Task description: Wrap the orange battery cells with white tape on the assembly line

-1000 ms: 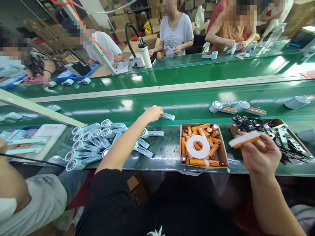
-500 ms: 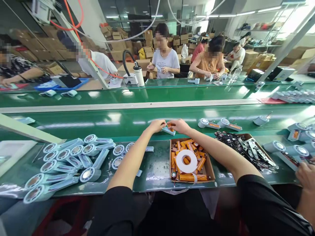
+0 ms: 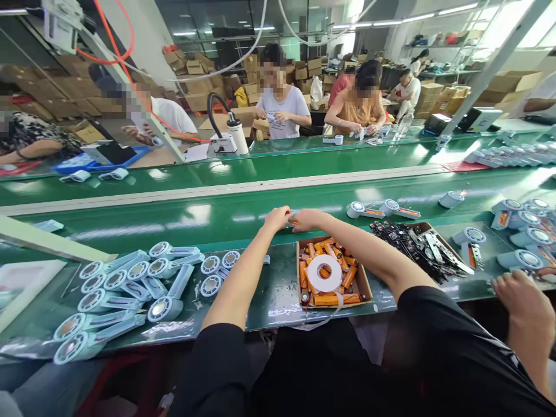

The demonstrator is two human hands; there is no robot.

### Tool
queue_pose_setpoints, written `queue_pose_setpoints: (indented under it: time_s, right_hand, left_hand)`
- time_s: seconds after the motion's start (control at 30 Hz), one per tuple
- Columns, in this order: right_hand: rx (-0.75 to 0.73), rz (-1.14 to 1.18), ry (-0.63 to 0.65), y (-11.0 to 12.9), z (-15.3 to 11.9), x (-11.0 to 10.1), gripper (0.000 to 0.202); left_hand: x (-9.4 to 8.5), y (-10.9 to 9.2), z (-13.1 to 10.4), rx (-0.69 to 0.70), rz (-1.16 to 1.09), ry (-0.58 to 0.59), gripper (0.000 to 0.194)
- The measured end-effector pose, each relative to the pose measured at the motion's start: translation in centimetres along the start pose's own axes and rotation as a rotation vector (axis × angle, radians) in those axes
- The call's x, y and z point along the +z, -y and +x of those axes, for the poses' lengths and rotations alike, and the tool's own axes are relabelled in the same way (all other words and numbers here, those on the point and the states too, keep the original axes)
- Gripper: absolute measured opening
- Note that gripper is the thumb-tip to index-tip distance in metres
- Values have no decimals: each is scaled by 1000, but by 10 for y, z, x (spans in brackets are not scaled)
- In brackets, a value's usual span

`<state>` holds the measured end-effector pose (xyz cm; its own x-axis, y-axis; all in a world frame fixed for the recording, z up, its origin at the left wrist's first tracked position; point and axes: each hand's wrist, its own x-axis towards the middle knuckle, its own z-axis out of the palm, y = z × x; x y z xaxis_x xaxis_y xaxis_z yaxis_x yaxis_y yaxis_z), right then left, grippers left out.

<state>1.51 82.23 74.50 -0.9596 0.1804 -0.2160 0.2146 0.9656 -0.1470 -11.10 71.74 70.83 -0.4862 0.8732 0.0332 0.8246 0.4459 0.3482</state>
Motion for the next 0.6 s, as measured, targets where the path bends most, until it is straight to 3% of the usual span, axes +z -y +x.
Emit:
queue_pose_setpoints:
  time_s: [0.03, 0.1, 0.2, 0.27, 0.33, 0.43, 0.5, 0.6]
  right_hand:
    - [-1, 27, -54, -5, -19, -6, 39]
    - [-19, 173, -283, -18, -69, -8, 41]
    - [-23, 557, -716, -31, -161, 16, 36]
    - [46, 788, -826, -27, -214, 45, 33]
    - [149, 1010, -776, -13, -249, 77, 35]
    - [223, 1291, -467, 20, -267, 113, 44]
    - [141, 1333, -243, 42, -268, 123, 42]
    - [-140, 1163, -20, 66, -265, 122, 43]
  left_hand:
    - [-2, -7, -9, -2, 7, -37, 23]
    - [-5, -22, -37, 92, -10, -97, 24]
    - [-2, -45, -98, 580, -108, -15, 32]
    - [4, -57, -139, 820, -94, 57, 41]
    - [11, -66, -170, 859, -34, 16, 39]
    - [22, -73, -195, 802, -6, -169, 35]
    - [24, -71, -202, 797, -18, -271, 35]
    - [21, -56, -204, 747, -20, -390, 37]
